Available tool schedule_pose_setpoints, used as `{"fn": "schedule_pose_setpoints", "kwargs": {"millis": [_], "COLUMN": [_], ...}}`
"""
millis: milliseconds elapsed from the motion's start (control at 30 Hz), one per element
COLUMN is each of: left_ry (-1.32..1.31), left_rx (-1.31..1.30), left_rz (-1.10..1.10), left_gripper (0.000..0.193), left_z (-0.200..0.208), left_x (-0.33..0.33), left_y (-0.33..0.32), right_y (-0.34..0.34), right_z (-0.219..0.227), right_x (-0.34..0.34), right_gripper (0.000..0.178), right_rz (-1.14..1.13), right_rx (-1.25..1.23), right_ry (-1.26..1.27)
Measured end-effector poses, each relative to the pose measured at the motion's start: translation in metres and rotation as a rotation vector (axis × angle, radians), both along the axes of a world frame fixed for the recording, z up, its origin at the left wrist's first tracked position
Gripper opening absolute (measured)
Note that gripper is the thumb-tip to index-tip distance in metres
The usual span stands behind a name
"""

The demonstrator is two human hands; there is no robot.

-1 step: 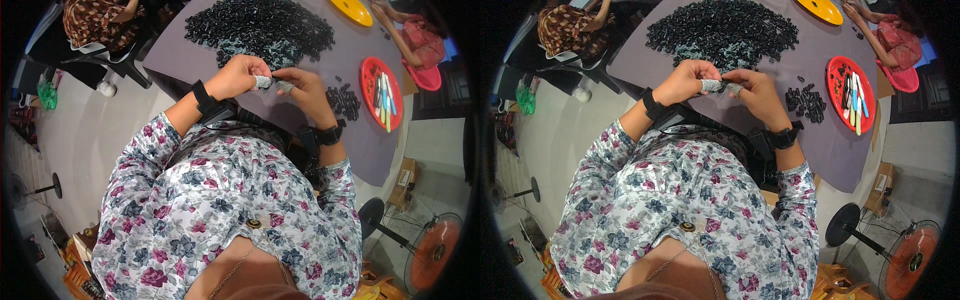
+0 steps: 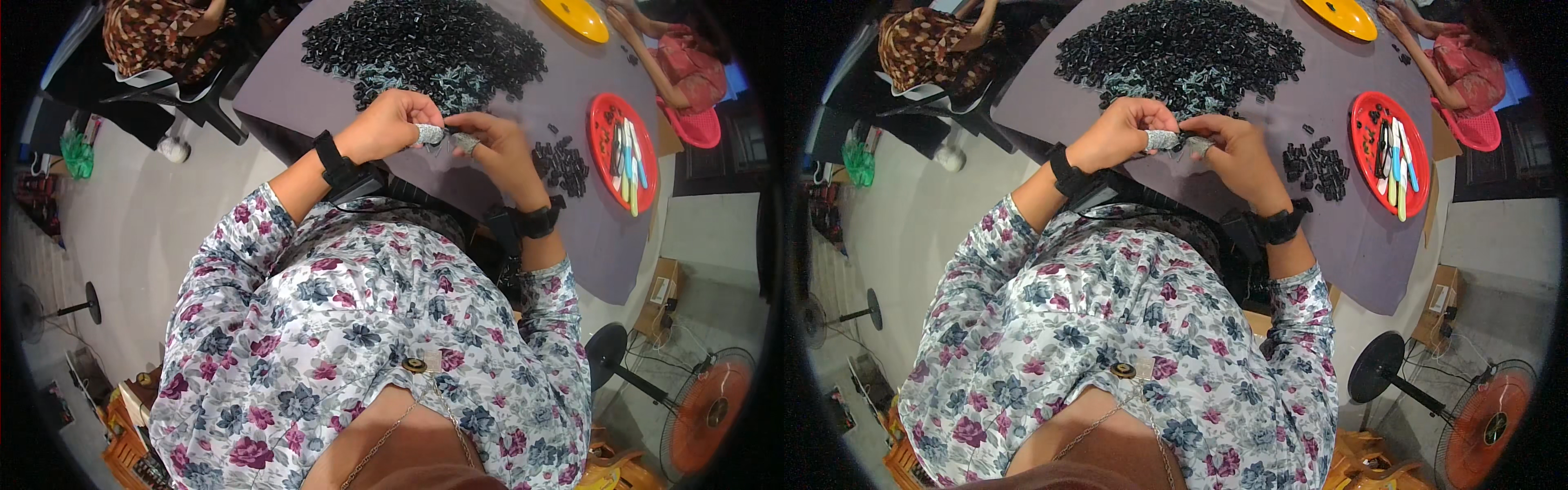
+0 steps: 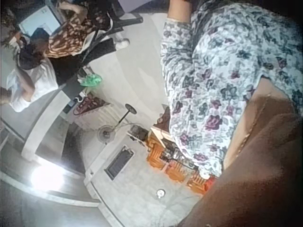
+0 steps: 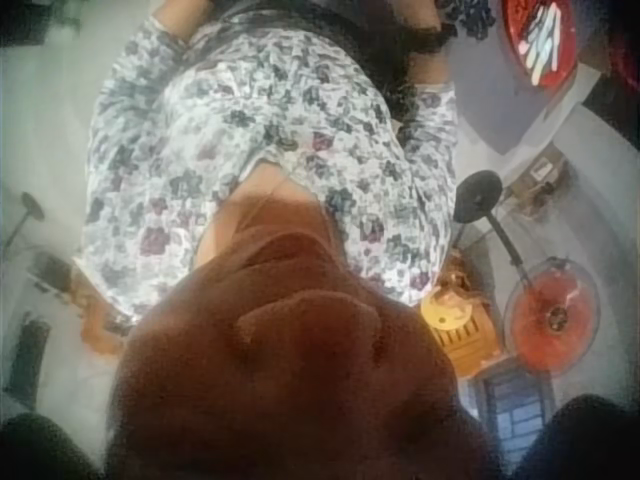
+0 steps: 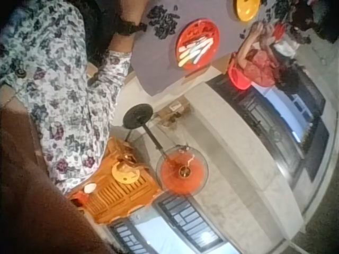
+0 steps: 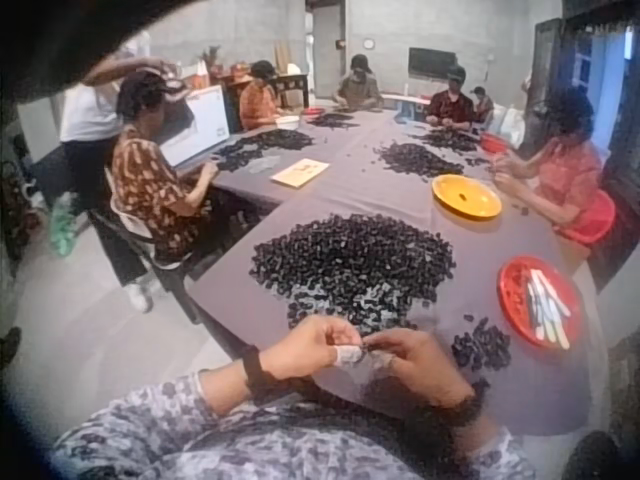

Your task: Assembling small black plastic components by hand at a table.

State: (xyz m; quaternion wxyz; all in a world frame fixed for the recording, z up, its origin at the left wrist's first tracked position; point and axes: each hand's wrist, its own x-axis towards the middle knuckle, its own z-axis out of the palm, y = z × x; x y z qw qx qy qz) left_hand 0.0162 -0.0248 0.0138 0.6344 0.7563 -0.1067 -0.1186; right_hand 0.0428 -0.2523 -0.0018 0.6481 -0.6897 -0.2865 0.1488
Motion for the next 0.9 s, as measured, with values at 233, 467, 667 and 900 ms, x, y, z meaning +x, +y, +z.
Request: {"fn": "schedule_pose_setpoints", "kwargs": {"millis": [233, 467, 667, 900], "left_ry": [0.024, 0.026, 0.032, 0.000], "left_rx": [-0.033, -0.082, -0.080, -0.006], "left_rz": [0.045, 0.020, 0.021, -0.060], "left_gripper": [0.010, 0.009, 0.009, 0.012], "left_z": [0.000, 0.000, 0.001, 0.004], "left_x": [0.000, 0.000, -0.001, -0.001], "left_y": [0.002, 0.000, 0.000, 0.000], "right_y": [-0.001, 0.002, 0.002, 0.000], "right_z": [-0.010, 0.005, 0.005, 0.006], "right_x": [0.009, 0.002, 0.000, -0.001], "right_gripper": [0.022, 0.017, 0.014, 0.012], "right_rz": [-0.131, -0.075, -0.030, 0.029], "right_rx": [0.017, 0.203, 0.200, 0.163], "right_ry": [-0.144, 0.182, 0.240, 0.273]}}
